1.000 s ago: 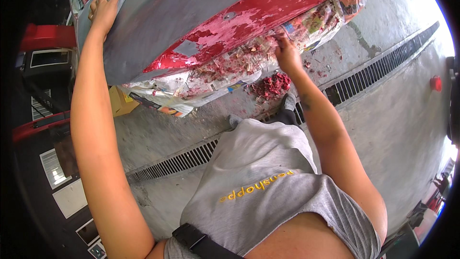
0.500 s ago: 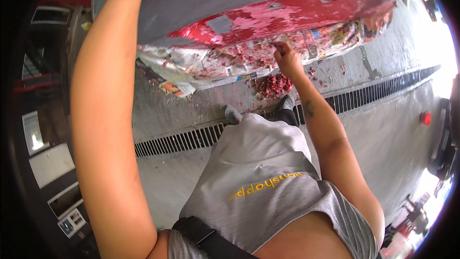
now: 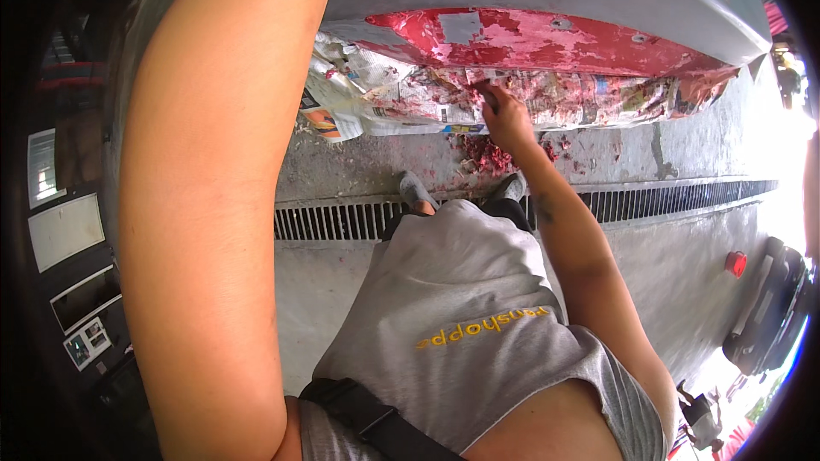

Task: The person scrapes red paint residue from a gray car part using a scraper and a cloth, then pours yellow paint into a tray and applies it with a brush to the same part. The part is masked with newspaper and tape during the process.

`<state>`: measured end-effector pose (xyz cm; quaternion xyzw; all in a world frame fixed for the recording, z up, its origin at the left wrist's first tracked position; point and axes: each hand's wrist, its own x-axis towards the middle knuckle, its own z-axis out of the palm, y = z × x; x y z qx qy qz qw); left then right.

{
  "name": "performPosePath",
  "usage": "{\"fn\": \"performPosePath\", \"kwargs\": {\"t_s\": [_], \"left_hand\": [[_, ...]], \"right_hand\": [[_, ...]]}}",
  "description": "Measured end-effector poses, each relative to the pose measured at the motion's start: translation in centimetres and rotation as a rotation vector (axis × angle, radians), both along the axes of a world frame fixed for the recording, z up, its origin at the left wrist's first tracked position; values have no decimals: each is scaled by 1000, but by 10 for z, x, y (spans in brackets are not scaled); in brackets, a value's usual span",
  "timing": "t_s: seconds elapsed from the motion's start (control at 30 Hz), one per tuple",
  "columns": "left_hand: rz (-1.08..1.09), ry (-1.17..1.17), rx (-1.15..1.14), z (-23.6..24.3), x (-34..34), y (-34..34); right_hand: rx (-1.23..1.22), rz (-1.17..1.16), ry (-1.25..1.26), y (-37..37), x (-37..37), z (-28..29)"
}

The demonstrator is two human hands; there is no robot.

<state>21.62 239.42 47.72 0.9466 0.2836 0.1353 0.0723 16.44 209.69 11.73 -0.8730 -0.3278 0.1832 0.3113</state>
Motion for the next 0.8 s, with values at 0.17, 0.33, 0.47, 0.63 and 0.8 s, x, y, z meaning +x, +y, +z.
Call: {"fn": "performPosePath", "kwargs": {"t_s": [0.17, 0.33, 0.47, 0.63, 0.8], "left_hand": [[3, 20, 29, 1, -1, 0], [-8, 10, 27, 0, -1, 2], [7, 13, 14, -1, 1, 0], [-29, 5, 36, 1, -3, -2], [-11, 11, 51, 1, -2, -3]], "right_hand": [[-166, -22, 65, 32, -28, -19], [-383, 88, -9, -44, -10, -1], [-341, 80, -67, -60, 27, 20], [-185, 15, -92, -27, 40, 2], [-417, -14, -39, -76, 51, 17]]}}
